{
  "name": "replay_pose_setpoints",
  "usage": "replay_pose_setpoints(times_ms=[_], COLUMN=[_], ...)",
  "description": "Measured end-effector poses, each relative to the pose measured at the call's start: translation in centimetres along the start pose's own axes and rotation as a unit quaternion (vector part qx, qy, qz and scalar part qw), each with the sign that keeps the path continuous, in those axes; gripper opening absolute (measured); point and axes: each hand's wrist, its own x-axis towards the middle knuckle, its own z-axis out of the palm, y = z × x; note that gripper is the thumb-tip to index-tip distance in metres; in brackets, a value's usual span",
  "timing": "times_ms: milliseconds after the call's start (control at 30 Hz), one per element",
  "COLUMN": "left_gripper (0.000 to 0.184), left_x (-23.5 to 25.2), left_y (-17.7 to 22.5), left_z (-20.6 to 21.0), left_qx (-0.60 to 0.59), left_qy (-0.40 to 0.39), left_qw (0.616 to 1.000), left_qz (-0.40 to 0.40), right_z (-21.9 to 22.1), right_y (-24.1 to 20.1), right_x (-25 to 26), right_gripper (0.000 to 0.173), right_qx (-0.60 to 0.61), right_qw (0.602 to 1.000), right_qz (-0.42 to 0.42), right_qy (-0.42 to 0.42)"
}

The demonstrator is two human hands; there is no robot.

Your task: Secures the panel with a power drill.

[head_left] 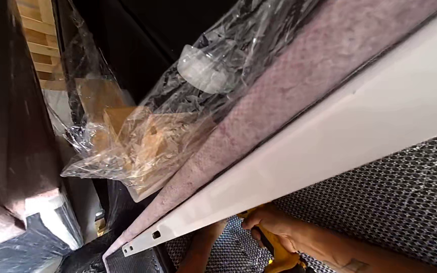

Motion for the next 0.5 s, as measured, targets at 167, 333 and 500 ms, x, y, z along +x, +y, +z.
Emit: replay_pose_setpoints(times_ms=[167,333,500], left_gripper=[0.068,0.054,0.044], left_x=[-9.3,-13.6,-13.1], left_y=[-1.0,-3.4,-4.1], left_z=[-2.7,-1.1,-0.5], left_qx=[0.104,0.141,0.162], left_qy=[0.108,0.256,0.292], left_qw=[0.987,0.956,0.943], left_qz=[0.054,-0.024,-0.008], right_z=[0.2,0.8,0.4], right_y=[-0.2,-0.8,-0.6], right_x=[-0.8,-2.3,-2.4], right_gripper=[0.006,0.007,0.009], right_qx=[-0.009,-0.010,0.005], right_qw=[1.000,1.000,0.999], right_qz=[0.006,-0.019,-0.034], right_qy=[0.007,0.015,0.019])
